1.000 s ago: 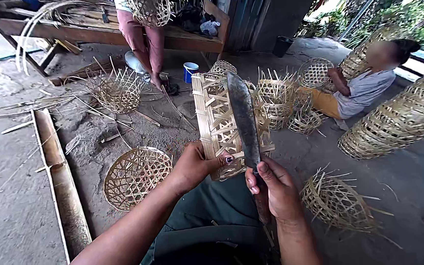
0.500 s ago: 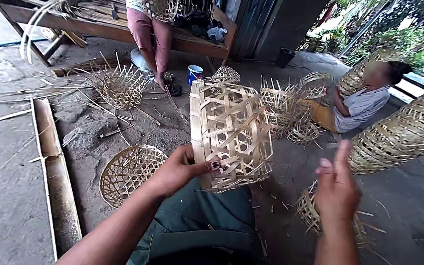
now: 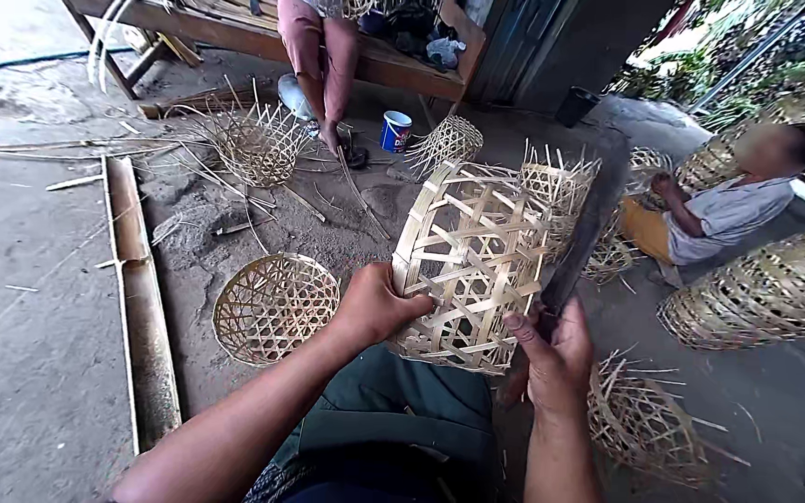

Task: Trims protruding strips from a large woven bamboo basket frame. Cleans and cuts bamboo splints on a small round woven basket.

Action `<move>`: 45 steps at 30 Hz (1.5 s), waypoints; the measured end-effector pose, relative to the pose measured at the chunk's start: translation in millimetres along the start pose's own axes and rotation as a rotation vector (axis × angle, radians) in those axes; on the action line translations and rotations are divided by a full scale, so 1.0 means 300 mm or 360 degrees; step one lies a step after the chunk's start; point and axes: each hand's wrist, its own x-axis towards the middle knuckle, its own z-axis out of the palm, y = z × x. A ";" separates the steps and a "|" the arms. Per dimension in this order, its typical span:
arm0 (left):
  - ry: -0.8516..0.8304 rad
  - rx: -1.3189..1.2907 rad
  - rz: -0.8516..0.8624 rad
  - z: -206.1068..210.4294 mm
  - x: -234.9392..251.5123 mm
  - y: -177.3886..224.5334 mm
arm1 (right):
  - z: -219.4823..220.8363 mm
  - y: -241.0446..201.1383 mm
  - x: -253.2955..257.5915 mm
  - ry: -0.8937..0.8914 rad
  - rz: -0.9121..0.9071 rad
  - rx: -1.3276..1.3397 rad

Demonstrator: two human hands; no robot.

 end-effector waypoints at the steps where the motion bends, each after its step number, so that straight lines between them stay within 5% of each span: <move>1: 0.0037 0.0063 0.0029 0.000 -0.001 -0.001 | 0.004 0.003 0.000 0.0004 0.0001 0.0032; 6: 0.0036 0.0061 0.0209 0.010 0.008 -0.041 | 0.004 0.017 -0.030 0.0035 0.0066 0.0114; 9: -0.0806 -0.0934 0.0364 -0.038 0.027 -0.097 | -0.021 0.016 -0.030 0.0073 0.0068 0.0253; 12: -0.1158 -0.0998 0.0265 -0.072 0.041 -0.129 | -0.034 0.029 -0.041 -0.0017 0.0058 0.0283; 17: -0.1002 -0.1206 0.0453 -0.141 0.038 -0.075 | -0.049 0.040 -0.044 -0.0124 0.0025 0.0273; 20: -0.0707 -0.0996 0.0346 -0.130 0.011 0.001 | -0.047 0.049 -0.032 -0.0152 0.0032 0.0307; 28: -0.0674 -0.0848 0.0512 -0.117 0.007 -0.037 | -0.054 0.070 -0.037 -0.0207 0.0040 0.0359; 35: -0.0061 -0.0454 0.0375 -0.073 -0.037 -0.027 | -0.028 0.061 -0.060 -0.0205 0.0059 0.0273; 42: -0.0531 -0.0747 0.0485 -0.149 -0.053 -0.036 | -0.025 0.041 -0.059 -0.0238 -0.0018 0.0279; 45: -0.0079 -0.0533 0.0312 -0.104 -0.066 -0.032 | -0.003 0.039 -0.061 -0.0244 -0.0035 0.0219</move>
